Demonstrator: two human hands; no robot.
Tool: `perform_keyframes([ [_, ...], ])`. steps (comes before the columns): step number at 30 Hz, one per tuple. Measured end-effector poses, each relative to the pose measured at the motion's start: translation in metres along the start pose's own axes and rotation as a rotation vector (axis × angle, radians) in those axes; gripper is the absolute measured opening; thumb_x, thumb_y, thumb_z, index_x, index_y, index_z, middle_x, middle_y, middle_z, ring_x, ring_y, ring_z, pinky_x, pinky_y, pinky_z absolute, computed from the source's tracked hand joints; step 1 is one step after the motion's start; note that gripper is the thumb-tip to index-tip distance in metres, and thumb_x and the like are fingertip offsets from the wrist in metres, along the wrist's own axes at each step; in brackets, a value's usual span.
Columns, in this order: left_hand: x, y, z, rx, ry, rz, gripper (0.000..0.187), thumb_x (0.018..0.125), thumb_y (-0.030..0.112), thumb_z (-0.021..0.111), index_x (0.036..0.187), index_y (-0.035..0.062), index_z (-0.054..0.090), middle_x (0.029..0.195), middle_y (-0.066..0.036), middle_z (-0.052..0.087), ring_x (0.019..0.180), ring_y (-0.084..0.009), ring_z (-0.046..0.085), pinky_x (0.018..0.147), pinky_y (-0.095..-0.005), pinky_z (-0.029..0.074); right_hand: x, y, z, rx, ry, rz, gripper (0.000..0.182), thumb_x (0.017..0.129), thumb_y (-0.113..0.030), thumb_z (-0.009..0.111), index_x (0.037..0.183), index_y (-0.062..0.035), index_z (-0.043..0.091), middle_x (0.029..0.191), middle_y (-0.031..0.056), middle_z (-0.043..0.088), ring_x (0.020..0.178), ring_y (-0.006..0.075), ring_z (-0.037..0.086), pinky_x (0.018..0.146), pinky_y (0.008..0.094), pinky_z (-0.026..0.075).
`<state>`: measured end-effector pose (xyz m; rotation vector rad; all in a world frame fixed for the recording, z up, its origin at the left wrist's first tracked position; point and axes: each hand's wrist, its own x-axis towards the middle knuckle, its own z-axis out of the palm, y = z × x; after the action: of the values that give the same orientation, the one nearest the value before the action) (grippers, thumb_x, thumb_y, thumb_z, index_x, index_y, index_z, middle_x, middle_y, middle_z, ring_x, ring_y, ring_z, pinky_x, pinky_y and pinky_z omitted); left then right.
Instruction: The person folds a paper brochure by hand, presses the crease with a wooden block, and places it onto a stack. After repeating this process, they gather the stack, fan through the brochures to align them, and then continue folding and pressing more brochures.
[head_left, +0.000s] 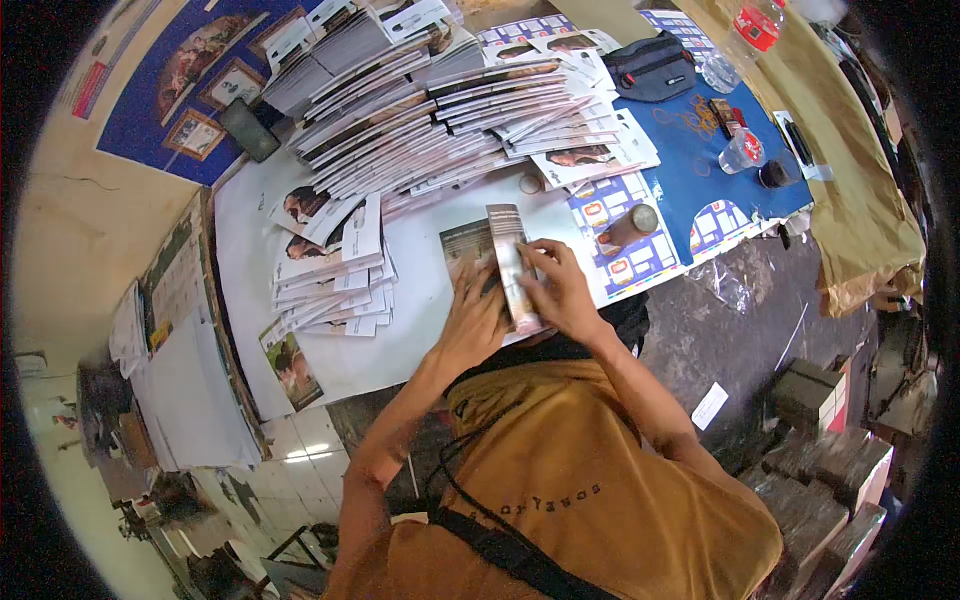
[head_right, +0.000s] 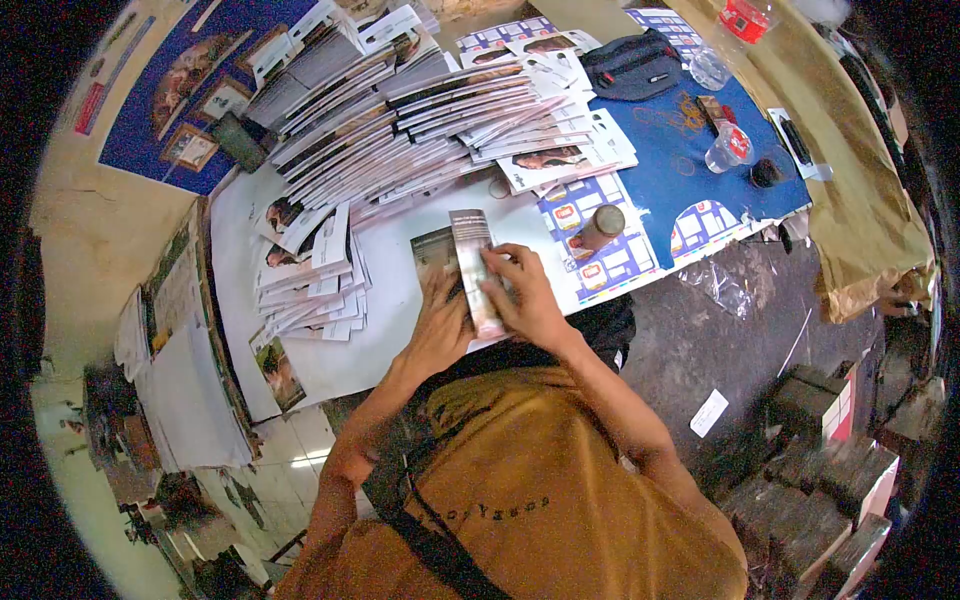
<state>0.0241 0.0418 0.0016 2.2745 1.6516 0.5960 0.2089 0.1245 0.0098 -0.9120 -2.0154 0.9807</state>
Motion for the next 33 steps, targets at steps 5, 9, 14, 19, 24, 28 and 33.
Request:
perform_keyframes([
  [5,-0.026,0.008,0.000,-0.031,0.293,-0.413,0.061,0.091,0.018,0.062,0.143,-0.0048,0.040,0.145,-0.028,0.043,0.140,-0.0458,0.033,0.117,-0.0549,0.024,0.003,-0.010,0.017,-0.457,-0.053,-0.045,0.061,0.093,-0.033,0.063,0.149,-0.0183,0.044,0.152,0.0214,0.036,0.134,0.0403,0.040,0.107,0.0525,0.034],
  [9,-0.050,0.004,-0.004,-0.003,0.277,-0.459,0.059,0.099,0.018,0.055,0.150,-0.0016,0.034,0.149,-0.026,0.041,0.141,-0.0434,0.036,0.117,-0.0555,0.025,0.002,-0.019,0.031,-0.557,-0.128,-0.063,0.060,0.097,-0.037,0.056,0.152,-0.0203,0.039,0.159,0.0224,0.026,0.144,0.0416,0.029,0.114,0.0540,0.026],
  [14,-0.055,-0.004,0.002,0.068,0.242,-0.400,0.054,0.097,0.009,0.052,0.148,-0.0007,0.039,0.143,-0.020,0.053,0.141,-0.0394,0.040,0.117,-0.0562,0.024,0.001,-0.023,0.060,-0.632,-0.149,-0.082,0.056,0.099,-0.034,0.053,0.152,-0.0200,0.040,0.160,0.0214,0.024,0.145,0.0417,0.027,0.113,0.0572,0.027],
  [19,-0.056,-0.005,0.004,0.085,0.235,-0.394,0.053,0.097,0.009,0.052,0.148,-0.0004,0.040,0.144,-0.020,0.052,0.141,-0.0388,0.039,0.118,-0.0560,0.023,0.003,-0.021,0.070,-0.641,-0.134,-0.097,0.054,0.099,-0.034,0.053,0.150,-0.0184,0.043,0.159,0.0219,0.026,0.145,0.0416,0.027,0.113,0.0577,0.028],
  [24,-0.054,-0.001,0.000,0.073,0.245,-0.389,0.052,0.097,0.011,0.052,0.146,0.0005,0.042,0.145,-0.018,0.051,0.142,-0.0375,0.038,0.118,-0.0557,0.022,0.003,-0.019,0.069,-0.654,-0.131,-0.113,0.054,0.099,-0.035,0.052,0.150,-0.0175,0.043,0.159,0.0226,0.026,0.145,0.0414,0.028,0.113,0.0575,0.028],
  [28,-0.054,-0.002,-0.001,0.094,0.232,-0.386,0.049,0.097,0.012,0.053,0.145,0.0014,0.045,0.146,-0.016,0.050,0.144,-0.0361,0.036,0.118,-0.0558,0.023,0.003,-0.018,0.069,-0.663,-0.138,-0.112,0.055,0.099,-0.035,0.052,0.150,-0.0175,0.043,0.159,0.0226,0.026,0.145,0.0411,0.028,0.113,0.0570,0.028],
  [33,-0.054,-0.001,0.000,0.099,0.220,-0.398,0.046,0.098,0.014,0.052,0.142,0.0014,0.049,0.149,-0.015,0.048,0.145,-0.0353,0.034,0.118,-0.0560,0.023,0.003,-0.019,0.069,-0.653,-0.133,-0.101,0.054,0.098,-0.035,0.053,0.148,-0.0168,0.045,0.159,0.0214,0.027,0.146,0.0394,0.028,0.115,0.0561,0.026],
])
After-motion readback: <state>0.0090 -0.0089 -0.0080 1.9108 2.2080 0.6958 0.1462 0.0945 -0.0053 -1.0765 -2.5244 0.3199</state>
